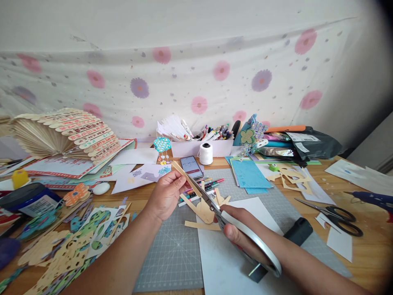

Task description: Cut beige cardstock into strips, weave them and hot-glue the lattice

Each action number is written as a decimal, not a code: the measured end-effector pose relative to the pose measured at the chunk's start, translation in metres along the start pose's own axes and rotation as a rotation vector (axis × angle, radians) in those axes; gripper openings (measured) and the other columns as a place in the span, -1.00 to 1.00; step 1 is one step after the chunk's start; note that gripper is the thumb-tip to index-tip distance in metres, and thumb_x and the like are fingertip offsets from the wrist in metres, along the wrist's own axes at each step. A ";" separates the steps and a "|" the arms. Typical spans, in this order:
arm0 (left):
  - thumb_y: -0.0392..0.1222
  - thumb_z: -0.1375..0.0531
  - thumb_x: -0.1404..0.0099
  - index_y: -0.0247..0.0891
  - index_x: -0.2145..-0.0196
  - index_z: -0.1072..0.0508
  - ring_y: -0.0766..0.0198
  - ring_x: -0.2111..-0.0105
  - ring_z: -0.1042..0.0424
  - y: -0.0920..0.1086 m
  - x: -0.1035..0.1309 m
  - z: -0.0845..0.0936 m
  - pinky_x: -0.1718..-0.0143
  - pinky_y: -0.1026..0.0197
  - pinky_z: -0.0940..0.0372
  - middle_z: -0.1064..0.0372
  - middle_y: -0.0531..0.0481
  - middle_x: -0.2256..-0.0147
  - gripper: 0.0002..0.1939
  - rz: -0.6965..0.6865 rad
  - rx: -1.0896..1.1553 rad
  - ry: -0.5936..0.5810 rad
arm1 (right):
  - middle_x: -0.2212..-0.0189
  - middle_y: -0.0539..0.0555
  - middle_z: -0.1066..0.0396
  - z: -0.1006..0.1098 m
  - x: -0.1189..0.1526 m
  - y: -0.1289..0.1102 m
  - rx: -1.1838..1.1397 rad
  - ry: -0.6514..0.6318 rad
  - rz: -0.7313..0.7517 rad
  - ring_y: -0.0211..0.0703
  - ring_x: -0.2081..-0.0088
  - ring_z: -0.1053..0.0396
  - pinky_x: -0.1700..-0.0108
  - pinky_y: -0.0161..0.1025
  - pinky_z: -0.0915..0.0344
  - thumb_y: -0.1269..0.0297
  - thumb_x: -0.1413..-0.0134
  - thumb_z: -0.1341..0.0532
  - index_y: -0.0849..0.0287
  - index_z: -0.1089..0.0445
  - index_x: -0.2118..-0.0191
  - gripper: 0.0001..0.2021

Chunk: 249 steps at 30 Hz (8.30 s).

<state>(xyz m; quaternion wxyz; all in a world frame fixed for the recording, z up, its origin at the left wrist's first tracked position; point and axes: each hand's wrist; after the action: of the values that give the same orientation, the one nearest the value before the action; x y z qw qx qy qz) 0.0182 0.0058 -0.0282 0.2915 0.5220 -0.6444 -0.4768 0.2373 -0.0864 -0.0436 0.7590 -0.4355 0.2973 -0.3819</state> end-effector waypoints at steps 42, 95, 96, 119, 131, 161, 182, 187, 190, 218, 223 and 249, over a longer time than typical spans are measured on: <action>-0.07 -0.47 0.00 -0.30 0.49 -0.50 0.24 0.39 -0.48 -0.004 0.006 -0.009 0.24 0.19 -0.37 -0.53 -0.03 0.45 -0.71 -0.032 0.003 -0.023 | 0.56 -0.06 -0.19 -0.006 0.000 0.003 -0.042 0.013 0.021 -0.26 0.53 -0.17 0.49 -0.32 -0.14 -0.35 -0.20 0.11 0.21 -0.31 0.12 -0.34; -0.09 -0.51 0.08 -0.29 0.52 -0.46 0.33 0.42 -0.41 0.001 0.000 -0.004 0.28 0.23 -0.40 -0.44 0.07 0.50 -0.66 -0.131 0.095 0.116 | 0.41 0.05 -0.27 0.002 0.003 -0.001 0.033 -0.003 0.093 -0.24 0.48 -0.24 0.39 -0.27 -0.25 -0.23 -0.29 0.12 0.23 -0.34 0.07 -0.40; -0.08 -0.51 0.09 -0.29 0.52 -0.46 0.32 0.42 -0.41 0.001 0.000 -0.004 0.28 0.22 -0.41 -0.44 0.06 0.50 -0.66 -0.131 0.089 0.116 | 0.41 0.05 -0.27 0.002 0.002 -0.001 0.034 -0.004 0.098 -0.24 0.48 -0.24 0.39 -0.27 -0.25 -0.22 -0.29 0.13 0.23 -0.35 0.07 -0.40; -0.03 -0.48 0.04 -0.26 0.50 -0.51 0.26 0.40 -0.45 0.002 0.003 -0.009 0.28 0.21 -0.38 -0.48 0.03 0.48 -0.69 -0.188 0.014 0.103 | 0.54 -0.07 -0.17 -0.001 -0.001 -0.001 -0.155 -0.031 0.016 -0.30 0.54 -0.14 0.49 -0.33 -0.13 -0.35 -0.18 0.06 0.21 -0.31 0.15 -0.36; -0.04 -0.47 0.02 -0.27 0.50 -0.50 0.29 0.41 -0.42 -0.002 0.003 -0.006 0.27 0.22 -0.37 -0.47 0.03 0.49 -0.70 -0.153 0.040 0.081 | 0.50 -0.03 -0.22 -0.001 0.002 0.002 -0.015 0.006 0.068 -0.26 0.50 -0.20 0.46 -0.33 -0.16 -0.34 -0.21 0.12 0.22 -0.34 0.11 -0.33; -0.02 -0.47 0.04 -0.29 0.53 -0.49 0.29 0.48 -0.36 0.001 0.003 -0.005 0.34 0.24 -0.28 -0.41 0.02 0.55 -0.68 -0.139 -0.078 0.054 | 0.38 0.05 -0.27 0.003 -0.001 -0.001 -0.005 0.012 0.059 -0.16 0.35 -0.23 0.30 -0.26 -0.19 -0.37 -0.17 0.11 0.22 -0.35 0.12 -0.31; -0.02 -0.46 0.00 -0.27 0.48 -0.46 0.34 0.41 -0.40 -0.005 0.001 -0.003 0.26 0.24 -0.36 -0.42 0.07 0.48 -0.67 -0.098 -0.017 0.086 | 0.57 -0.07 -0.19 0.002 0.000 0.013 -0.276 0.121 0.061 -0.27 0.55 -0.14 0.48 -0.29 -0.11 -0.36 -0.15 0.02 0.20 -0.33 0.08 -0.34; -0.03 -0.46 -0.02 -0.27 0.45 -0.48 0.29 0.40 -0.45 -0.008 0.003 -0.005 0.26 0.19 -0.40 -0.44 0.04 0.46 -0.69 -0.029 0.009 0.028 | 0.54 -0.06 -0.27 0.007 -0.007 0.016 -0.325 0.392 0.020 -0.25 0.53 -0.23 0.48 -0.29 -0.18 -0.19 -0.11 -0.20 0.19 -0.30 0.09 -0.49; -0.05 -0.45 -0.05 -0.26 0.44 -0.50 0.30 0.38 -0.44 -0.017 0.007 -0.011 0.26 0.22 -0.39 -0.45 0.04 0.44 -0.73 0.013 0.001 -0.017 | 0.49 -0.03 -0.30 0.010 -0.011 0.007 -0.316 0.406 -0.058 -0.26 0.51 -0.27 0.48 -0.29 -0.25 -0.11 0.01 -0.32 0.20 -0.31 0.20 -0.53; -0.08 -0.35 -0.14 -0.19 0.30 -0.60 0.13 0.21 -0.44 -0.031 0.024 -0.033 0.13 0.16 -0.25 -0.54 -0.01 0.28 -0.82 -0.012 -0.415 -0.127 | 0.55 -0.11 -0.31 0.003 -0.021 -0.002 -0.199 0.423 -0.209 -0.25 0.50 -0.30 0.42 -0.29 -0.22 0.40 0.19 -0.30 0.14 -0.34 0.24 -0.71; -0.08 -0.38 -0.09 -0.20 0.35 -0.61 0.11 0.20 -0.44 -0.028 0.025 -0.031 0.12 0.13 -0.27 -0.54 -0.03 0.29 -0.82 -0.009 -0.332 -0.073 | 0.53 -0.10 -0.32 0.003 -0.021 -0.002 -0.213 0.398 -0.181 -0.25 0.49 -0.31 0.42 -0.29 -0.23 0.35 0.17 -0.31 0.15 -0.32 0.18 -0.66; -0.16 -0.38 0.00 -0.29 0.36 -0.48 0.28 0.46 -0.49 0.010 -0.011 0.015 0.31 0.19 -0.43 -0.50 0.03 0.48 -0.75 -0.113 0.180 0.338 | 0.46 0.05 -0.36 0.029 -0.001 -0.004 0.592 0.070 -0.207 -0.09 0.45 -0.25 0.42 -0.25 -0.07 -0.22 -0.04 -0.19 0.18 -0.32 0.09 -0.46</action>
<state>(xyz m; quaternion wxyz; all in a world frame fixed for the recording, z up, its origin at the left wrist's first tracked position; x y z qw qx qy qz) 0.0039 0.0210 -0.0237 0.3204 0.6539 -0.5960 -0.3384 0.2583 -0.0739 -0.0274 0.7991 -0.2102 0.1533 -0.5420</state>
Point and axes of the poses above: each hand's wrist, its own x-axis away from the middle knuckle, its own z-axis out of the back of the hand, y = z × x
